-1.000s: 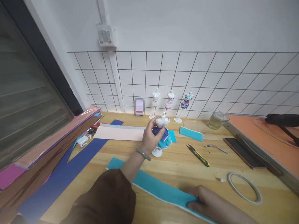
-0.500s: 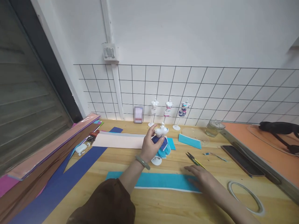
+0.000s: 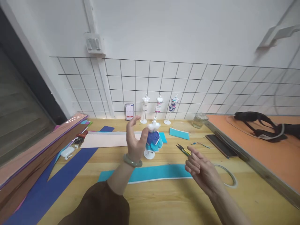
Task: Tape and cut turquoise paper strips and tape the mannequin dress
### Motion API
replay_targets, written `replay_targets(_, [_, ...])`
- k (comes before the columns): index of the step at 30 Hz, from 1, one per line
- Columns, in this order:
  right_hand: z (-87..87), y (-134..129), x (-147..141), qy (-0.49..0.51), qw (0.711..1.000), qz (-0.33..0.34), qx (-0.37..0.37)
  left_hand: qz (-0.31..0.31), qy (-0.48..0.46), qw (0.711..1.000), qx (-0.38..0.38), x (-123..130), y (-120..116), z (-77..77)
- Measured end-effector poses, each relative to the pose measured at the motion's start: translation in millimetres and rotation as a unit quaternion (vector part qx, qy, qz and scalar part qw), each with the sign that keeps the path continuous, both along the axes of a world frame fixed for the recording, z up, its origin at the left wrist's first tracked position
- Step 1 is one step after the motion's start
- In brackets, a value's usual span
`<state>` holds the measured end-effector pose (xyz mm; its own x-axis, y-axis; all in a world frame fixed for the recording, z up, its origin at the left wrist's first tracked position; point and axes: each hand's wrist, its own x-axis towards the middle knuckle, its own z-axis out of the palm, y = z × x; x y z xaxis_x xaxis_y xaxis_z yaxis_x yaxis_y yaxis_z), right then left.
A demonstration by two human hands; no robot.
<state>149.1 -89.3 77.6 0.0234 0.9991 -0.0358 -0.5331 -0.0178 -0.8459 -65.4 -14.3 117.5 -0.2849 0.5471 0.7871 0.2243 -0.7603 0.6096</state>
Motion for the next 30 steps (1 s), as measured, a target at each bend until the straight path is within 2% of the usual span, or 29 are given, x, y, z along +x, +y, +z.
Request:
replay_targets(3, [18.0, 2, -12, 0.156, 0.986, 0.049, 0.001, -0.013, 0.049, 0.998, 0.04, 4, -20, 10.6])
replay_targets(7, [30.8, 3, -33, 0.233, 0.968, 0.089, 0.003, -0.122, 0.204, 0.971, 0.039, 20, -41, 16.5])
replay_targets(10, [32.8, 3, -49, 0.194, 0.977, 0.092, 0.001, -0.18, 0.228, 0.957, 0.011, 30, -46, 14.7])
replay_targets(14, [31.6, 2, -61, 0.078, 0.996, 0.049, 0.022, -0.222, 0.196, 0.954, -0.036, 32, -44, 10.8])
replay_targets(18, [29.2, 0, -63, -0.023, 0.998, -0.037, 0.047, -0.224, 0.206, 0.952, -0.035, 30, -43, 11.4])
replay_targets(21, [27.7, -5, -62, -0.12, 0.984, -0.106, 0.077, -0.216, 0.232, 0.948, -0.02, 30, -43, 12.7])
replay_targets(23, [27.3, -8, -61, -0.168, 0.974, -0.129, 0.085, -0.203, 0.255, 0.945, -0.021, 30, -43, 12.5])
replay_targets(25, [27.2, -10, -62, -0.174, 0.973, -0.128, 0.085, -0.189, 0.273, 0.943, -0.021, 31, -43, 11.5])
replay_targets(30, [27.2, -11, -64, -0.096, 0.99, -0.08, 0.074, -0.177, 0.257, 0.948, -0.058, 31, -44, 11.1])
